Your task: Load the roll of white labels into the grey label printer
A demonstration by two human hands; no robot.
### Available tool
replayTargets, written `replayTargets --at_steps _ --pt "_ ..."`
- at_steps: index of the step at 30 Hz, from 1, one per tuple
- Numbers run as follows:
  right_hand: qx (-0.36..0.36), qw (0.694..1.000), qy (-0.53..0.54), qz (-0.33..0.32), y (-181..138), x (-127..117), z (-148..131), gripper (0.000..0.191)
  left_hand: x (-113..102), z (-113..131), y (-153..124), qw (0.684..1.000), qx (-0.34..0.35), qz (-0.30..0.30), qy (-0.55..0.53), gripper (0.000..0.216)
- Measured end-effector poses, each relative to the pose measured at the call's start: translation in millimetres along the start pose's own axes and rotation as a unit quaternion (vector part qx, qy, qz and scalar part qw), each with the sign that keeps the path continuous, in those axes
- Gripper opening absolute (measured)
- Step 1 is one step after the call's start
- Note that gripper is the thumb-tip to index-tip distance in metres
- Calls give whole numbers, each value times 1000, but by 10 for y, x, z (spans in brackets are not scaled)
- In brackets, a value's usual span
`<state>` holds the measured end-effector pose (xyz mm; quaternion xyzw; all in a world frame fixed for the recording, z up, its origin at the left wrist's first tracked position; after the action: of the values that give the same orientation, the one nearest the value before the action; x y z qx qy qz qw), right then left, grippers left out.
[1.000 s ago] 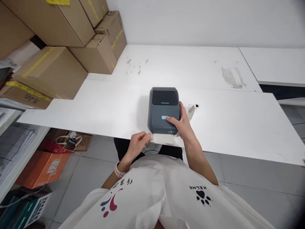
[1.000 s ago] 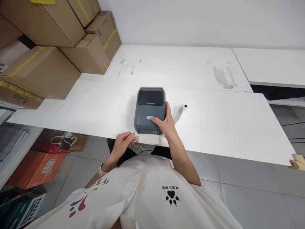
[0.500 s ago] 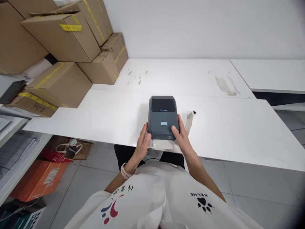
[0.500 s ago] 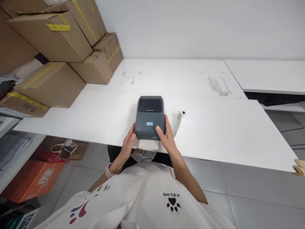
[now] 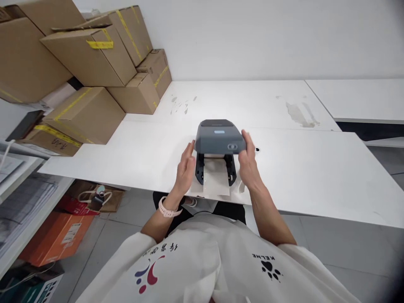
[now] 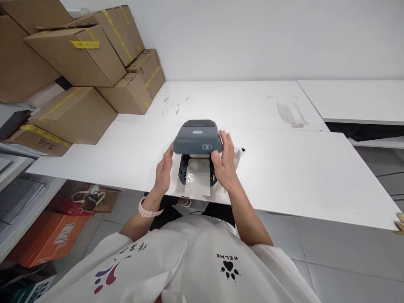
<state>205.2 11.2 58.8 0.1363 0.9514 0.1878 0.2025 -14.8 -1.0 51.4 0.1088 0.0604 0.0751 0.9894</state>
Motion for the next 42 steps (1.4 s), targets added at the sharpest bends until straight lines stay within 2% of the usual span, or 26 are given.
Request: replayTargets --at_steps 2,5,8,12,14,16,19,20,21,22,24,25,27,29,31,34,36,38,40,42 --pt "-47 998 -23 40 355 24 -104 74 46 -50 186 999 -11 30 23 63" --pt "-87 993 -26 78 932 119 -115 77 153 -263 365 992 -68 13 104 70" --pt "-112 990 -53 60 1478 274 27 81 192 -457 445 976 -109 15 189 72" --pt "-97 991 -84 41 2005 454 212 90 191 -560 512 966 -138 19 220 56" --pt "-82 993 -77 42 2080 474 187 92 198 -581 543 966 -148 10 213 52" --pt "-91 991 -65 76 1980 401 59 90 204 -595 565 966 -153 13 207 49" --pt "-163 968 -55 184 1551 166 -209 82 216 -605 575 966 -156 23 207 47" --pt "-189 960 -54 200 1378 105 -276 75 223 -602 574 965 -157 22 208 47" --pt "-209 958 -55 189 1219 77 -317 66 230 -594 574 964 -157 20 212 47" --pt "-217 964 -58 145 1086 89 -330 58 237 -581 575 963 -155 17 219 45" --pt "-191 977 -93 -20 902 229 -271 47 245 -550 580 960 -149 13 237 43" --pt "-166 970 -132 -118 839 337 -208 49 248 -537 584 959 -146 13 244 42" --pt "-122 917 -245 -291 760 560 -58 66 252 -531 589 958 -144 15 246 43" --pt "-107 851 -340 -385 757 739 56 81 255 -552 590 960 -147 18 236 43" --pt "-108 820 -377 -417 801 851 101 90 253 -584 590 963 -145 23 226 43" --pt "-105 825 -336 -441 858 801 66 99 250 -618 589 968 -139 29 209 44" --pt "-107 849 -238 -460 879 593 -22 106 248 -626 588 969 -143 32 201 45" --pt "-117 877 -126 -449 929 272 -119 106 246 -624 586 969 -146 36 195 45" --pt "-117 905 -57 -404 1031 -80 -122 94 245 -621 583 971 -144 41 189 44" --pt "-82 939 -10 -334 1184 -373 34 85 246 -629 580 973 -144 44 178 44"
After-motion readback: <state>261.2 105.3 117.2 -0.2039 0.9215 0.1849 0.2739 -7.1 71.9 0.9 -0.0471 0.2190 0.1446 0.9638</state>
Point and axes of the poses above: each hand's wrist, its own y-axis towards the middle knuckle, its own x-axis out of the palm, z = x × y, the point moved 4 cm from there along y, towards the middle knuckle, and after that the axes turned 10 degrees about z, right-handed, at the moved point
